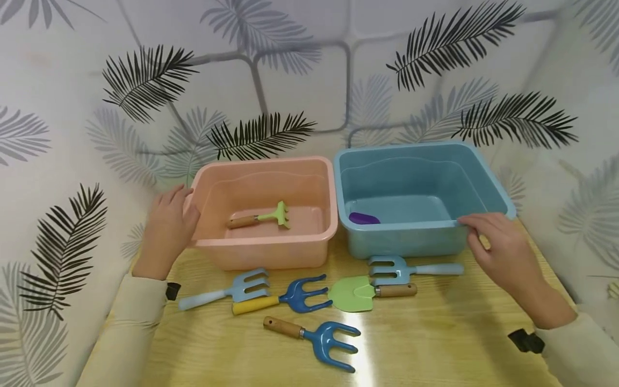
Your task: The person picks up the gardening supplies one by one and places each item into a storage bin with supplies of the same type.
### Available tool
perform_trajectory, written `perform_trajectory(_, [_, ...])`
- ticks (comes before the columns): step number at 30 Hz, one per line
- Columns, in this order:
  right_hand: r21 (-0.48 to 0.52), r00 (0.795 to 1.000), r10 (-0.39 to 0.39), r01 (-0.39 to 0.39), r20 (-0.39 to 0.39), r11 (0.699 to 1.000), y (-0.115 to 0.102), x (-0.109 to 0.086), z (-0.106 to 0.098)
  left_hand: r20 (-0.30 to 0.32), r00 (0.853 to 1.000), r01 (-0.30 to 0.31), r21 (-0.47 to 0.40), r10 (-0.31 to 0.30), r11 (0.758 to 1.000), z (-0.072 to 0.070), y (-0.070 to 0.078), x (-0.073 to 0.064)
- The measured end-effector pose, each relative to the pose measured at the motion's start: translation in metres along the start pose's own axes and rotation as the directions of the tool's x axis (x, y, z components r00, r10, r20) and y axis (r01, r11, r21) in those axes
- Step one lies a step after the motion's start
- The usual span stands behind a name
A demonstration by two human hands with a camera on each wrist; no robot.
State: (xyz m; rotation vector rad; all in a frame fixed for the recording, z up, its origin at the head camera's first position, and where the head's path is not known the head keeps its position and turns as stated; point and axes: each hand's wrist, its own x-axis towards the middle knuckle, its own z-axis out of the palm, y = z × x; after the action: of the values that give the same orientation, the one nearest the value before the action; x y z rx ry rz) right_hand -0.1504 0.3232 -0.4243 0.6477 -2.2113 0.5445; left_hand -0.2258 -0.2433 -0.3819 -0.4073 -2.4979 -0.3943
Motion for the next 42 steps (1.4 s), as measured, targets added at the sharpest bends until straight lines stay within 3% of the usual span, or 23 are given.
perform_trajectory(7, [0.056, 0.992, -0.122, 0.12, 0.026, 0.991, -0.034, -0.016, 0.034, 0.145, 0.986, 0.08, 0.012, -0.081, 0.997, 0.009, -0.029, 0.017])
perform_trajectory(11, [0.101, 0.969, -0.147, 0.129, 0.2, 0.987, -0.046, -0.031, 0.055, 0.203, 0.973, 0.109, 0.028, -0.112, 0.994, 0.015, -0.04, 0.028])
perform_trajectory(15, [0.131, 0.927, -0.158, 0.119, 0.342, 0.984, -0.053, -0.05, 0.076, 0.175, 0.979, 0.097, 0.043, -0.103, 0.994, 0.026, -0.048, 0.032])
perform_trajectory(18, [0.146, 0.907, -0.179, 0.132, 0.381, 0.98, -0.058, -0.062, 0.089, 0.141, 0.987, 0.064, 0.054, -0.071, 0.997, 0.035, -0.051, 0.028])
perform_trajectory(24, [0.128, 0.892, -0.154, 0.11, 0.425, 0.986, -0.065, -0.075, 0.103, 0.119, 0.991, 0.054, 0.095, -0.065, 0.994, 0.043, -0.049, 0.019])
perform_trajectory(30, [0.101, 0.904, -0.099, 0.062, 0.417, 0.993, -0.07, -0.08, 0.105, 0.053, 0.999, -0.003, 0.101, -0.003, 0.995, 0.046, -0.039, 0.021])
perform_trajectory(34, [0.122, 0.906, -0.117, 0.073, 0.407, 0.99, -0.074, -0.081, 0.109, 0.003, 0.999, -0.034, 0.082, 0.034, 0.996, 0.048, -0.036, 0.025])
perform_trajectory(42, [0.12, 0.855, -0.111, 0.058, 0.506, 0.991, -0.083, -0.081, 0.113, 0.063, 0.998, 0.022, 0.092, -0.028, 0.996, 0.05, -0.032, 0.035])
